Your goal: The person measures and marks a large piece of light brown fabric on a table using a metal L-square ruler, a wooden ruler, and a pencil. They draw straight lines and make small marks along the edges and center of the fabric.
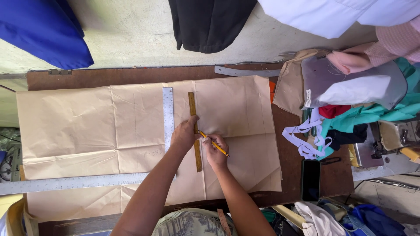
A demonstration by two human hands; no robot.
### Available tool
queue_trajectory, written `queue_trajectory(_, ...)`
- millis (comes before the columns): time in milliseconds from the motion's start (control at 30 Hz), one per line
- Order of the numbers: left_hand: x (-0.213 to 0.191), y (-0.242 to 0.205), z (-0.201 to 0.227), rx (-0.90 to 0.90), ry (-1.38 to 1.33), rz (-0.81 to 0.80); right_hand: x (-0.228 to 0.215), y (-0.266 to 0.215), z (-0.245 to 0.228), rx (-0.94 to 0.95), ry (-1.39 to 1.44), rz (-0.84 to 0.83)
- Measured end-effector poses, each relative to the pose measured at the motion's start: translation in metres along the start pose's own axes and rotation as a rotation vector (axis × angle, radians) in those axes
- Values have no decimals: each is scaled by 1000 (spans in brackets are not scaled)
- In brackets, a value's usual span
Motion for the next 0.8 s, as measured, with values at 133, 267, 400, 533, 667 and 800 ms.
queue_trajectory(133, 1, -1, 0, 2, 4, -3, 2, -2, -1, 29, -12, -8)
queue_trajectory(267, -6, -4, 4, -2, -10, -12, 0, 0, -6, 46, -51, -11)
queue_trajectory(400, -7, -5, 5, 3, 1, -24, -2, 7, -21, 22, -52, -14)
queue_trajectory(533, -2, -3, 2, 11, 10, -21, -3, 11, -42, -264, -247, -16)
queue_trajectory(667, 0, -14, -3, 52, -54, 64, -20, -17, -118, -822, -397, -7)
queue_trajectory(800, 35, -55, -30, 123, -455, 284, -42, -74, -80, -221, -478, -351)
Point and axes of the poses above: each hand's wrist, its own y-axis towards the middle knuckle, its own x-axis out of the palm, z = x × y, the point moved 3 cm from there along y, towards the middle knuckle
